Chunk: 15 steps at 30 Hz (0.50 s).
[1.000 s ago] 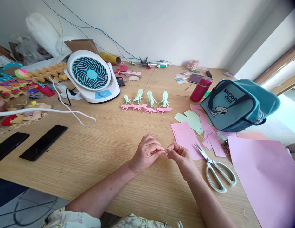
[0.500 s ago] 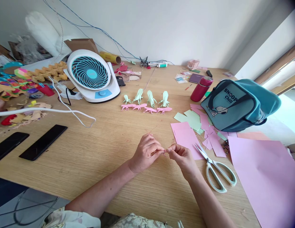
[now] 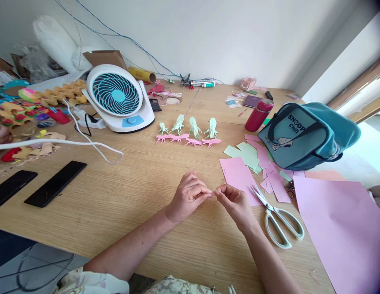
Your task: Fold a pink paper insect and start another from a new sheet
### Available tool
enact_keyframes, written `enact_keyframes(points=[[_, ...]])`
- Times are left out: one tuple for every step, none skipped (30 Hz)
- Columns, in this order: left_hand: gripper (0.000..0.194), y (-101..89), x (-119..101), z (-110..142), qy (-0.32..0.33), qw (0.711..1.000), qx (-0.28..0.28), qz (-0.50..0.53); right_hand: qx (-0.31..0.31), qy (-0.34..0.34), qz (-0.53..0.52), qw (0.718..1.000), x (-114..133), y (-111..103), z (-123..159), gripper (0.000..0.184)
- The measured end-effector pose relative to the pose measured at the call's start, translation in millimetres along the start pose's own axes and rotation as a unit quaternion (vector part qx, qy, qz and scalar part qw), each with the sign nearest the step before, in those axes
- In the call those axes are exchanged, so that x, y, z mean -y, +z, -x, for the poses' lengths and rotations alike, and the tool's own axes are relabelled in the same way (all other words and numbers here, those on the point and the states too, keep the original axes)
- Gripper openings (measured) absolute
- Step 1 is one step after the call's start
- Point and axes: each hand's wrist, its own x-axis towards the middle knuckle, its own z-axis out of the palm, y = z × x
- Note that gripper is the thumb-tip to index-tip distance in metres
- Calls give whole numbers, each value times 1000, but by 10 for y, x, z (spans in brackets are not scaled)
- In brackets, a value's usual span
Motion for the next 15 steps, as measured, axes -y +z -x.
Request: enact_keyframes(points=[[8, -2, 0, 0, 2, 1000, 1, -3, 5, -3, 0, 1000, -4, -3, -2, 34], [8, -5, -1, 0, 4, 1000, 1, -5, 10, -6, 3, 1000, -8, -4, -5, 33], [8, -7, -2, 0, 7, 1000, 2, -8, 13, -10, 7, 1000, -12, -5, -7, 33], [8, -10, -4, 0, 10, 1000, 4, -11, 15, -13, 13, 1000, -15, -5, -8, 32], [9, -12, -6, 1, 13, 1000, 6, -15, 15, -16, 20, 1000, -19, -4, -7, 31], [8, -13, -8, 2, 17, 1000, 9, -21, 14, -20, 31, 999, -21, -1, -3, 30], [8, -13, -9, 5, 21, 999, 14, -27, 11, -26, 46, 999, -24, 3, 2, 28], [8, -11, -10, 9, 25, 999, 19, -34, 7, -33, 65, 997, -27, 10, 8, 26], [8, -8, -10, 13, 29, 998, 23, -42, 0, -40, 86, 995, -31, 17, 14, 23], [8, -3, -8, 19, 32, 998, 27, -49, -9, -48, 107, 993, -36, 27, 21, 21], [9, 4, -5, 25, 34, 998, 28, -55, -19, -56, 125, 990, -43, 37, 25, 19], [9, 11, -2, 31, 35, 997, 29, -61, -27, -62, 137, 988, -52, 48, 29, 18], [10, 19, 2, 36, 36, 997, 29, -66, -33, -66, 144, 987, -61, 57, 30, 17], [10, 26, 6, 40, 37, 996, 28, -70, -37, -68, 146, 986, -70, 64, 29, 17], [10, 31, 10, 43, 38, 996, 27, -72, -39, -65, 143, 987, -77, 68, 26, 18]])
